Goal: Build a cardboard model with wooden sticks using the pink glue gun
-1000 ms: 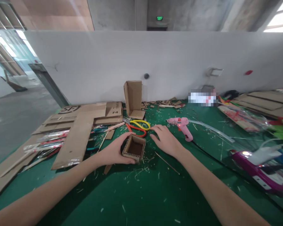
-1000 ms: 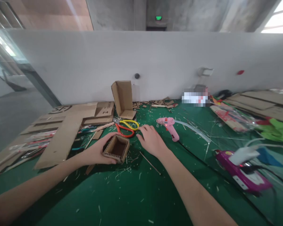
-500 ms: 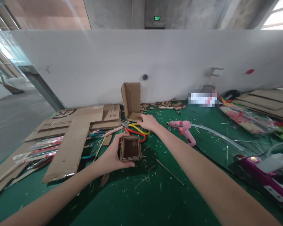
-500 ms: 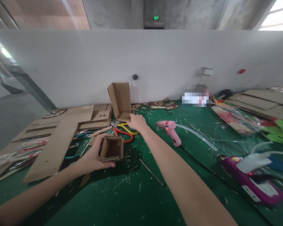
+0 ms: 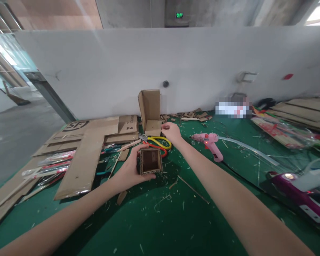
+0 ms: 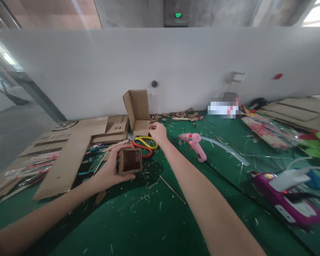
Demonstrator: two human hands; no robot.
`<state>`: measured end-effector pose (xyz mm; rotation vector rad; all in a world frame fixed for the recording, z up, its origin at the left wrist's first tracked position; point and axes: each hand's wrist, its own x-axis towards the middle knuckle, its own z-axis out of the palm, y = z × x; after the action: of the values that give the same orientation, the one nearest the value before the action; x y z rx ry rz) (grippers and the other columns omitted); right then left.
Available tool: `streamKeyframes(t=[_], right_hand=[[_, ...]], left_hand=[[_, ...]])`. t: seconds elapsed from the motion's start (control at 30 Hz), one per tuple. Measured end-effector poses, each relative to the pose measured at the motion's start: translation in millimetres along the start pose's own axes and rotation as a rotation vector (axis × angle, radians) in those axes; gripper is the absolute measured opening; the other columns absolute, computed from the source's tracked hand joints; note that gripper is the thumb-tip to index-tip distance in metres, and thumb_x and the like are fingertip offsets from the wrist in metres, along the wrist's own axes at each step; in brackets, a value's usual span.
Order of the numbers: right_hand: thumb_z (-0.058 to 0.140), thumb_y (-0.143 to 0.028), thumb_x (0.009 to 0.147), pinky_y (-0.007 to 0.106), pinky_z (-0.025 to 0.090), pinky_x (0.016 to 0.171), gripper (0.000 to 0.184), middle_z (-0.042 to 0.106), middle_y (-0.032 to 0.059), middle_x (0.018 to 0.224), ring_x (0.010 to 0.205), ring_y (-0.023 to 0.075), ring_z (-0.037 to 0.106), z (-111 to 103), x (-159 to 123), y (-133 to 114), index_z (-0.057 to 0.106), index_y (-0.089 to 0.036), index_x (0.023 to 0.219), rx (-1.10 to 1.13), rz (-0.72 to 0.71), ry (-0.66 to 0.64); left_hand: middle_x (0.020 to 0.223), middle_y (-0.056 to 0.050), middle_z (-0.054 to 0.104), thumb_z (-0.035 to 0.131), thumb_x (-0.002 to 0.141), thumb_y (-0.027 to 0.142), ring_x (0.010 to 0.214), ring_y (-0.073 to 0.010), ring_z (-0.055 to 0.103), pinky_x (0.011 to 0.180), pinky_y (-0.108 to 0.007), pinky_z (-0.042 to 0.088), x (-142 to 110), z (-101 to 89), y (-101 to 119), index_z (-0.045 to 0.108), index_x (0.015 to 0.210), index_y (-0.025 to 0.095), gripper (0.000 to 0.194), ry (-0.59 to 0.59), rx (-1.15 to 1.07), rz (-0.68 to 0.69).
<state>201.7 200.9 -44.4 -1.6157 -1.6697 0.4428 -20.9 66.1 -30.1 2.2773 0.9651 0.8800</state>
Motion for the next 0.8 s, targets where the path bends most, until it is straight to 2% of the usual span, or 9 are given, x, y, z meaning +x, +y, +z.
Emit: streamKeyframes(t=[0.17, 0.3, 0.37, 0.43, 0.53, 0.63, 0.73, 0.8], right_hand=[[0.062, -0.023, 0.081, 0.034, 0.046, 0.096, 0.042, 0.066, 0.0164, 0.120, 0.109, 0.0230, 0.061, 2, 0, -14, 0.059, -0.007, 0.120, 0.080, -0.020, 0.020], [0.047, -0.037, 0.095, 0.033, 0.046, 0.096, 0.032, 0.066, 0.0104, 0.117, 0.109, 0.0190, 0.061, -2, -19, -35, 0.060, -0.015, 0.115, 0.188, -0.079, -0.045], [0.040, -0.048, 0.097, 0.035, 0.048, 0.093, 0.040, 0.064, 0.0090, 0.120, 0.108, 0.0198, 0.062, -12, -39, -45, 0.059, -0.019, 0.116, 0.352, -0.088, -0.177], [0.037, -0.055, 0.097, 0.040, 0.049, 0.093, 0.048, 0.058, 0.0098, 0.131, 0.113, 0.0225, 0.060, -26, -62, -51, 0.052, -0.023, 0.129, 0.537, -0.081, -0.382], [0.062, -0.050, 0.087, 0.043, 0.046, 0.102, 0.061, 0.050, 0.0086, 0.142, 0.125, 0.0247, 0.052, -46, -93, -52, 0.043, -0.028, 0.140, 0.572, -0.192, -0.599], [0.069, -0.036, 0.083, 0.045, 0.044, 0.106, 0.057, 0.049, 0.0078, 0.141, 0.128, 0.0249, 0.049, -58, -109, -47, 0.048, -0.028, 0.135, 0.528, -0.225, -0.582], [0.072, -0.033, 0.079, 0.046, 0.046, 0.103, 0.058, 0.052, 0.0098, 0.136, 0.119, 0.0248, 0.056, -61, -115, -37, 0.050, -0.025, 0.132, 0.626, -0.102, -0.526], [0.077, -0.034, 0.074, 0.046, 0.049, 0.099, 0.068, 0.053, 0.0117, 0.133, 0.110, 0.0246, 0.060, -62, -115, -30, 0.047, -0.023, 0.134, 0.704, 0.028, -0.437]], left_hand=[[0.146, -0.017, 0.041, 0.082, 0.069, 0.039, 0.137, -0.0357, 0.042, 0.109, -0.054, 0.041, -1, -0.1, 0, 0.027, 0.137, 0.022, 0.089, 0.037, 0.089, 0.047], [0.139, -0.018, 0.045, 0.083, 0.068, 0.041, 0.133, -0.0350, 0.045, 0.108, -0.057, 0.040, -3, 3.7, -8, 0.028, 0.134, 0.022, 0.088, 0.170, 0.151, 0.095], [0.137, -0.019, 0.046, 0.084, 0.067, 0.040, 0.132, -0.0351, 0.047, 0.107, -0.058, 0.041, -2, 5.7, -15, 0.029, 0.132, 0.022, 0.088, 0.229, 0.185, 0.128], [0.136, -0.019, 0.046, 0.084, 0.067, 0.038, 0.129, -0.0348, 0.050, 0.105, -0.057, 0.044, 1, 6.6, -20, 0.029, 0.132, 0.023, 0.087, 0.248, 0.187, 0.149], [0.136, -0.017, 0.046, 0.082, 0.070, 0.037, 0.128, -0.0343, 0.050, 0.102, -0.055, 0.048, 5, 5.0, -23, 0.031, 0.134, 0.025, 0.083, 0.212, 0.165, 0.187], [0.145, -0.016, 0.033, 0.079, 0.072, 0.039, 0.137, -0.0363, 0.040, 0.104, -0.053, 0.048, 8, -0.7, -18, 0.032, 0.138, 0.028, 0.082, 0.116, 0.180, 0.204], [0.155, -0.018, 0.016, 0.072, 0.079, 0.038, 0.136, -0.0371, 0.042, 0.101, -0.050, 0.051, 8, -11.9, -9, 0.012, 0.151, 0.030, 0.094, 0.023, 0.228, 0.100], [0.156, -0.018, 0.020, 0.064, 0.084, 0.032, 0.136, -0.0386, 0.041, 0.104, -0.054, 0.047, 10, -22.5, -6, 0.000, 0.154, 0.029, 0.095, -0.052, 0.356, 0.070]])
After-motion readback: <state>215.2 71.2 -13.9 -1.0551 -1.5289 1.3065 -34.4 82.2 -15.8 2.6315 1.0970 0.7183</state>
